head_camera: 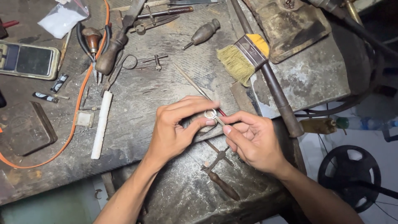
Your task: Using a jeweler's saw to cut through a metal ring on a workbench.
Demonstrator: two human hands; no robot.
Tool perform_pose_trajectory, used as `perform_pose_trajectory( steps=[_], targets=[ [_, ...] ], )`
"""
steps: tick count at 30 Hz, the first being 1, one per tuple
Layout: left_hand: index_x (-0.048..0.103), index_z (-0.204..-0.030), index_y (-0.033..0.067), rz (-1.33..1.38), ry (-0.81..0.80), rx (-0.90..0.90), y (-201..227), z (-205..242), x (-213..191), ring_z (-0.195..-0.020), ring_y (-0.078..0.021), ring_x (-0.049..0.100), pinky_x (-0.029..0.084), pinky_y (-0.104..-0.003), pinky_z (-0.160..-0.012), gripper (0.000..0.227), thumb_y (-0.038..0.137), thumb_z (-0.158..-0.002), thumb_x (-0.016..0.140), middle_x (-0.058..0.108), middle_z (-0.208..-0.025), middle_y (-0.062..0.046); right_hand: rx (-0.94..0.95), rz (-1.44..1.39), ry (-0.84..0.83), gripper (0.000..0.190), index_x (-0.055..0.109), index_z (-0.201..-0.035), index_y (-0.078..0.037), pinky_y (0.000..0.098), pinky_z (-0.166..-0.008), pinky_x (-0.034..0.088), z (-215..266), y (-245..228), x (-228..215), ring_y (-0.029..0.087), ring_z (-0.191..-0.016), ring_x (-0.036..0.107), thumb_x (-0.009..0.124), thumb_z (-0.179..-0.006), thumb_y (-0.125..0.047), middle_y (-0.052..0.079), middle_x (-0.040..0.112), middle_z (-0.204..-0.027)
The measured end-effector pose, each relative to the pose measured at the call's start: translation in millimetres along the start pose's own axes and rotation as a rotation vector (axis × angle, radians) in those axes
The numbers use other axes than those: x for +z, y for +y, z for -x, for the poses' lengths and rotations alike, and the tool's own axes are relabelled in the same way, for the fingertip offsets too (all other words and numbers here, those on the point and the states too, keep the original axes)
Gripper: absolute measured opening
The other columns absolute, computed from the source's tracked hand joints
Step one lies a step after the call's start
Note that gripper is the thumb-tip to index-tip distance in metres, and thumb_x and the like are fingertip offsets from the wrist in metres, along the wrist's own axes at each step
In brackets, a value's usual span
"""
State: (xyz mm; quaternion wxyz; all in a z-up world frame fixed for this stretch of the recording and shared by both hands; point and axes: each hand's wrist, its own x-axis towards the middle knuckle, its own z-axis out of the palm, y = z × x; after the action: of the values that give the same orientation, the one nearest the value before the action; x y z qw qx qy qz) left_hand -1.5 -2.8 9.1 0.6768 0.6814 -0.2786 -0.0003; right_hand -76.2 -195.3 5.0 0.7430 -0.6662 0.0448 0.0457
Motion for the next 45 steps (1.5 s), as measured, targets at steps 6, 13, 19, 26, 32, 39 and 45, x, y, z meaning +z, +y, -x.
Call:
perform_pose_trajectory(
  steps=[6,13,19,26,32,39,45],
  targets=[
    [0.073,-0.088,0.0067,-0.018,0.017,0.018,-5.2,1.5,0.0,-0.092,-0.0352,0.077,0.06,-0.043,-0.082,0.008,0.012,-0.087,0.079,0.079,-0.093,-0.014,0.017,-0.085,0.041,0.019,0.064,-0.109,0.016,0.0221,-0.017,0.035,3.2,0.1,6.3,0.013,-0.018,0.045,0.058,-0.094,0.007,0.017,0.054,-0.043],
    [0.073,-0.087,0.0069,-0.045,-0.008,0.021,-5.1,1.6,-1.7,-0.095,-0.0366,0.077,0.06,-0.044,-0.084,0.006,0.011,-0.089,0.077,0.079,-0.096,-0.014,0.004,-0.055,0.092,0.019,0.065,-0.107,0.017,0.0228,-0.017,0.035,7.2,0.9,15.9,0.013,-0.019,0.045,0.056,-0.095,0.006,0.017,0.054,-0.044],
    [0.07,-0.084,0.0033,-0.008,-0.02,0.007,-5.5,3.1,-1.6,-0.095,-0.0392,0.078,0.06,-0.046,-0.081,0.008,0.007,-0.09,0.074,0.079,-0.096,-0.017,-0.038,-0.024,0.14,0.018,0.066,-0.106,0.017,0.0208,-0.021,0.035,9.9,2.1,21.8,0.01,-0.024,0.046,0.057,-0.095,0.006,0.015,0.055,-0.045],
    [0.063,-0.081,-0.0035,-0.085,0.018,0.069,2.4,5.6,6.0,-0.089,-0.0333,0.075,0.06,-0.038,-0.079,0.011,-0.005,-0.092,0.064,0.076,-0.094,-0.017,-0.088,0.143,0.174,0.015,0.069,-0.105,0.011,0.0207,-0.029,0.033,14.2,1.3,31.7,0.007,-0.032,0.045,0.06,-0.096,0.001,0.011,0.058,-0.049],
    [0.061,-0.083,-0.0098,-0.143,0.045,0.107,5.1,9.0,9.1,-0.092,-0.0318,0.073,0.063,-0.033,-0.076,0.014,-0.018,-0.091,0.052,0.073,-0.098,-0.021,-0.149,0.248,0.233,0.015,0.069,-0.106,0.006,0.0204,-0.04,0.044,18.7,2.1,43.2,0.009,-0.044,0.054,0.062,-0.098,-0.004,0.006,0.063,-0.055],
    [0.064,-0.086,-0.0118,-0.171,0.08,0.122,1.8,10.8,11.2,-0.094,-0.0333,0.073,0.063,-0.034,-0.079,0.014,-0.02,-0.089,0.053,0.074,-0.097,-0.021,-0.114,0.159,0.293,0.014,0.068,-0.107,0.005,0.0199,-0.037,0.038,20.4,5.6,51.0,0.008,-0.043,0.051,0.061,-0.099,-0.005,0.008,0.06,-0.054],
    [0.062,-0.086,-0.0121,-0.165,0.057,0.14,1.7,11.7,9.9,-0.094,-0.0334,0.073,0.063,-0.033,-0.077,0.013,-0.019,-0.091,0.052,0.073,-0.098,-0.022,-0.093,0.19,0.267,0.014,0.068,-0.105,0.004,0.0213,-0.035,0.036,20.3,6.1,47.9,0.007,-0.038,0.045,0.061,-0.099,-0.006,0.008,0.06,-0.054]
  ],
)
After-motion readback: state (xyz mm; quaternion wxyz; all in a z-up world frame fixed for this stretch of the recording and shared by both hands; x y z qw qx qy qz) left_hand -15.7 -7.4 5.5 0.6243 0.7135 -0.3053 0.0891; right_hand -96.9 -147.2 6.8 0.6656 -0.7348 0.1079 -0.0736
